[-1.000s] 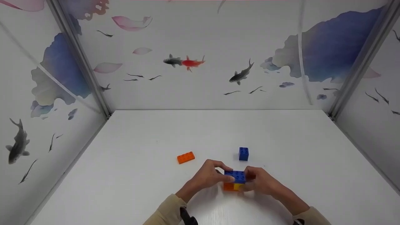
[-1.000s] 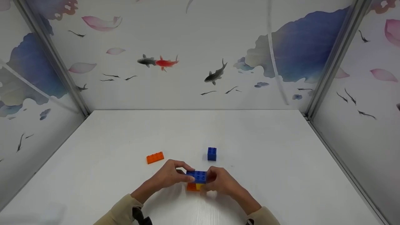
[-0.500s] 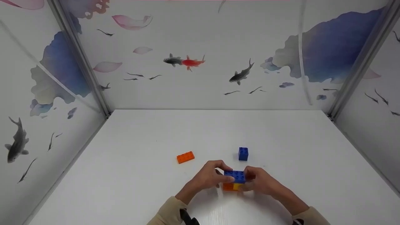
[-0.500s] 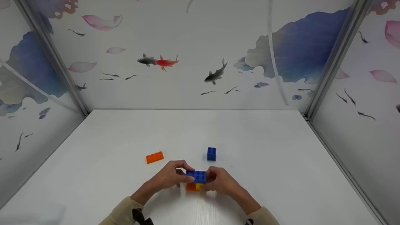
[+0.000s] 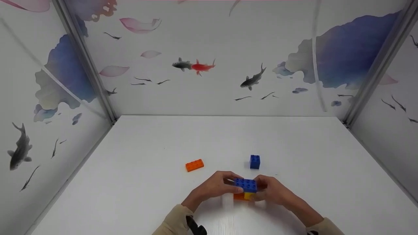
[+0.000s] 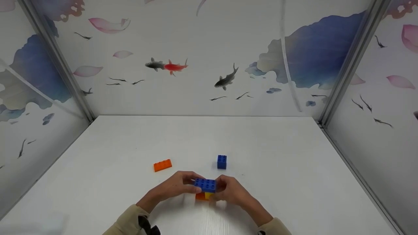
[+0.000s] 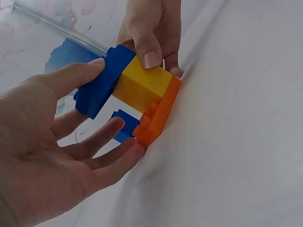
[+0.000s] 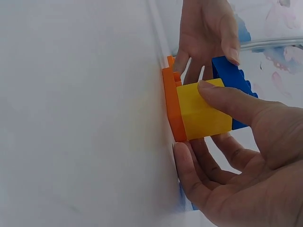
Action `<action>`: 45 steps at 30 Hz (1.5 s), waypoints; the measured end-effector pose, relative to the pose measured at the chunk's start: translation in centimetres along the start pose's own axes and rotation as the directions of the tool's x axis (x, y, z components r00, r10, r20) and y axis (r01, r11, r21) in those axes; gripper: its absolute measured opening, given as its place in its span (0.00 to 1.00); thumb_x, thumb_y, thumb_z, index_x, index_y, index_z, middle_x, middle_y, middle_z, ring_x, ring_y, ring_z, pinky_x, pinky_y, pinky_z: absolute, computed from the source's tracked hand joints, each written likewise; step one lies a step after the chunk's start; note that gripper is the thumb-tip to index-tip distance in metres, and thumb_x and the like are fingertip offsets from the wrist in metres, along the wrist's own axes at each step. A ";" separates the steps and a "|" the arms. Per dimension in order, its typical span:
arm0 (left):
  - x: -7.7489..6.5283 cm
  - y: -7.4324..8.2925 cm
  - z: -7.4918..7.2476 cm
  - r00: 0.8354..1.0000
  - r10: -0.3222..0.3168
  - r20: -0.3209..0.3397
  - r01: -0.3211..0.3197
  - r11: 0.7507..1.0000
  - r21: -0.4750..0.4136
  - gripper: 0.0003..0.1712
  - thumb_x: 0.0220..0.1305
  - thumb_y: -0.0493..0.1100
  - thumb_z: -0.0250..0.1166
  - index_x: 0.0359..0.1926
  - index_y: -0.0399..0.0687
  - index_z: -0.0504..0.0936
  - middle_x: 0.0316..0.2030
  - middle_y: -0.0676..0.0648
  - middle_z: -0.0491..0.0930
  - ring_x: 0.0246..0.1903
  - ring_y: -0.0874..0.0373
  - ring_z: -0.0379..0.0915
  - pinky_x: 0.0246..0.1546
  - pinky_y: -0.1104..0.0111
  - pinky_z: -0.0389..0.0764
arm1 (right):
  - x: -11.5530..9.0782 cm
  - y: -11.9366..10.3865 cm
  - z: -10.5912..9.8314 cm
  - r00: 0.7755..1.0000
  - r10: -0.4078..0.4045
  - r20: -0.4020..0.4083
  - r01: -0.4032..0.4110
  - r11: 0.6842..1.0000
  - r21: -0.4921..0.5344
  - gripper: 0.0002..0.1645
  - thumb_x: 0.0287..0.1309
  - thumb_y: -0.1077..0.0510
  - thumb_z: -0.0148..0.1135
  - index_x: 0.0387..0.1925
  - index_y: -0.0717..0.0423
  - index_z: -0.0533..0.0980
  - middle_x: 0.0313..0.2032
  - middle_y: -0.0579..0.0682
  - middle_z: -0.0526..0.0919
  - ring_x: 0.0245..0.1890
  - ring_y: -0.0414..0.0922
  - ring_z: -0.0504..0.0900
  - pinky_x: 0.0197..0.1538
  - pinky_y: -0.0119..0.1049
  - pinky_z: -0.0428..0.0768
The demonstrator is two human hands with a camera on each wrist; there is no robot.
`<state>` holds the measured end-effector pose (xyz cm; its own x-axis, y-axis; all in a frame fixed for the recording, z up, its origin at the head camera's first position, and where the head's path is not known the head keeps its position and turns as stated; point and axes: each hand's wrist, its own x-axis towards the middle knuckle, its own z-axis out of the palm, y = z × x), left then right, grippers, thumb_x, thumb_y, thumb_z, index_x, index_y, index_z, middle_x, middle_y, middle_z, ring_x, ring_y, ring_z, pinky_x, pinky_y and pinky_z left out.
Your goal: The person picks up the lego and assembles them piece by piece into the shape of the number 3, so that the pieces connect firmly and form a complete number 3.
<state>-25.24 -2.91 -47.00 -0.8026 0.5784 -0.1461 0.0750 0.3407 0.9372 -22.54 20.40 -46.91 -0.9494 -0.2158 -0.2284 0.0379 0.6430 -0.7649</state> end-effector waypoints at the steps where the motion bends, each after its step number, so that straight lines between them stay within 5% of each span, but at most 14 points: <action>1: 0.0 -0.1 -0.1 1.000 0.004 0.006 -0.004 1.000 -0.006 0.20 0.62 0.52 0.71 0.54 0.58 0.84 0.52 0.53 0.83 0.52 0.56 0.78 0.62 0.56 0.78 | 0.0 -0.1 0.0 1.000 0.001 0.003 -0.001 1.000 -0.001 0.24 0.47 0.59 0.78 0.47 0.54 0.79 0.45 0.49 0.84 0.44 0.45 0.78 0.60 0.49 0.81; 14: 0.0 -0.8 -0.6 0.999 -0.048 -0.018 0.048 0.999 -0.004 0.21 0.61 0.54 0.72 0.53 0.56 0.85 0.50 0.52 0.84 0.51 0.56 0.78 0.60 0.55 0.79 | -1.5 -1.8 -4.3 0.989 -0.090 0.121 0.088 0.996 0.025 0.39 0.55 0.48 0.74 0.64 0.58 0.71 0.58 0.60 0.79 0.57 0.54 0.80 0.56 0.48 0.83; 22: 0.0 -0.7 -0.6 0.997 -0.072 -0.024 0.072 0.997 0.015 0.21 0.61 0.56 0.72 0.53 0.58 0.84 0.48 0.53 0.84 0.49 0.57 0.78 0.59 0.55 0.79 | -0.9 -3.7 -7.1 0.987 -0.152 -0.050 0.153 0.988 0.016 0.35 0.62 0.43 0.67 0.65 0.55 0.72 0.61 0.60 0.78 0.62 0.57 0.78 0.62 0.52 0.80; 31: 0.1 -0.4 -0.3 0.997 -0.082 0.001 0.082 0.996 -0.028 0.20 0.62 0.53 0.72 0.54 0.56 0.83 0.47 0.51 0.83 0.47 0.56 0.78 0.56 0.59 0.82 | 0.2 -5.2 -6.7 0.954 -0.144 -0.262 0.154 0.988 0.018 0.28 0.68 0.46 0.61 0.64 0.55 0.73 0.61 0.59 0.79 0.65 0.59 0.75 0.66 0.55 0.75; 38: 0.1 -0.3 -0.3 0.998 -0.063 0.004 0.063 0.997 -0.041 0.19 0.62 0.53 0.71 0.53 0.55 0.83 0.46 0.50 0.83 0.46 0.57 0.78 0.55 0.60 0.82 | 2.4 -3.1 -6.1 0.925 -0.170 -0.340 0.222 0.968 0.119 0.29 0.67 0.47 0.63 0.64 0.54 0.73 0.62 0.57 0.79 0.64 0.55 0.76 0.67 0.52 0.75; 45: 0.1 -0.3 -0.3 0.996 -0.087 -0.009 0.087 0.996 -0.017 0.21 0.61 0.55 0.72 0.53 0.56 0.83 0.46 0.51 0.84 0.46 0.57 0.78 0.56 0.58 0.80 | 4.7 -0.3 -5.9 0.940 -0.103 -0.325 0.206 0.931 0.300 0.33 0.66 0.45 0.63 0.67 0.54 0.70 0.66 0.54 0.75 0.66 0.51 0.74 0.71 0.49 0.71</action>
<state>-25.58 -3.18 -47.18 -0.8112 0.5399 -0.2245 -0.0056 0.3769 0.9262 -28.83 23.54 -44.22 -0.9978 -0.0297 0.0598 -0.0663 0.3340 -0.9402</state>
